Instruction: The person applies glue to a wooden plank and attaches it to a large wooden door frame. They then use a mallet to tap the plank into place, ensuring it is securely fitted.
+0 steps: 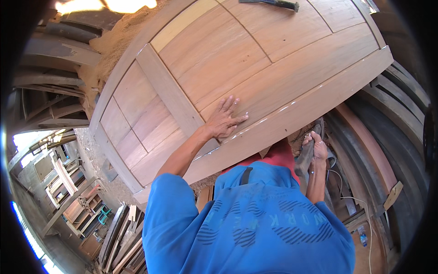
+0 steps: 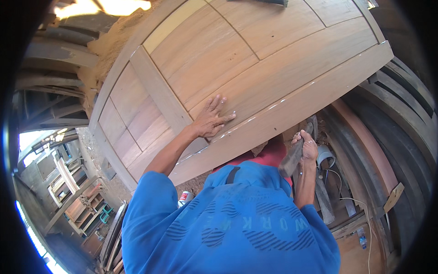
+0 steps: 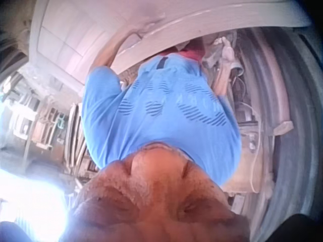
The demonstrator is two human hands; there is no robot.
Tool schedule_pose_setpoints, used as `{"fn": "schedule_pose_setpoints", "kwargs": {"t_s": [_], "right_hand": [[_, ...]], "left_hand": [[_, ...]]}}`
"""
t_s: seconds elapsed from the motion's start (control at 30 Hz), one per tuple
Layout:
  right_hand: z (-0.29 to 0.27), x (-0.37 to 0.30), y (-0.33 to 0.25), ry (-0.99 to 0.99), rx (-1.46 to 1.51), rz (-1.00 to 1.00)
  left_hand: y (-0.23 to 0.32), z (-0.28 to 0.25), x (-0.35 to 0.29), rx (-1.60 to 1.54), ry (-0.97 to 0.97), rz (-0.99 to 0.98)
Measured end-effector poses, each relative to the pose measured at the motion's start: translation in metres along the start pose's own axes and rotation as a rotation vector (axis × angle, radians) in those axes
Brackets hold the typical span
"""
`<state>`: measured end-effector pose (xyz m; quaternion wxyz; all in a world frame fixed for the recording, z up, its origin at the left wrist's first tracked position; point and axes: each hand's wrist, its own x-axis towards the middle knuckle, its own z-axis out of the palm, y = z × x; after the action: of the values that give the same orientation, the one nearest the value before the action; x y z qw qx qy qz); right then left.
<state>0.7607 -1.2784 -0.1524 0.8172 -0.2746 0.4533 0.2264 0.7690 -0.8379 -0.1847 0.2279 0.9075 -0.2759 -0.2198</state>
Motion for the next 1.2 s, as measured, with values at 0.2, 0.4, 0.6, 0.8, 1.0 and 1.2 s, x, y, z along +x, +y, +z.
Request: {"fn": "schedule_pose_setpoints", "kwargs": {"t_s": [0.2,0.4,0.6,0.8,1.0,1.2], "right_hand": [[-0.036,-0.030,0.002,-0.032,0.074,-0.023],[-0.046,-0.018,0.040,0.255,-0.113,-0.223],[-0.006,-0.022,0.062,-0.016,-0.117,0.014],[-0.024,-0.021,0.057,-0.164,-0.039,0.075],[-0.083,-0.056,0.069,-0.094,0.104,0.029],[-0.194,-0.091,0.096,0.320,0.088,-0.154]], "left_hand": [[-0.018,-0.010,0.003,0.053,-0.134,0.080],[-0.024,0.012,0.003,0.126,-0.001,0.141],[-0.014,0.012,-0.011,0.050,0.047,-0.010],[-0.003,0.038,-0.079,0.166,0.392,-0.606],[0.000,0.038,-0.102,0.310,0.386,-0.495],[0.001,0.042,-0.099,0.301,0.389,-0.527]]}}
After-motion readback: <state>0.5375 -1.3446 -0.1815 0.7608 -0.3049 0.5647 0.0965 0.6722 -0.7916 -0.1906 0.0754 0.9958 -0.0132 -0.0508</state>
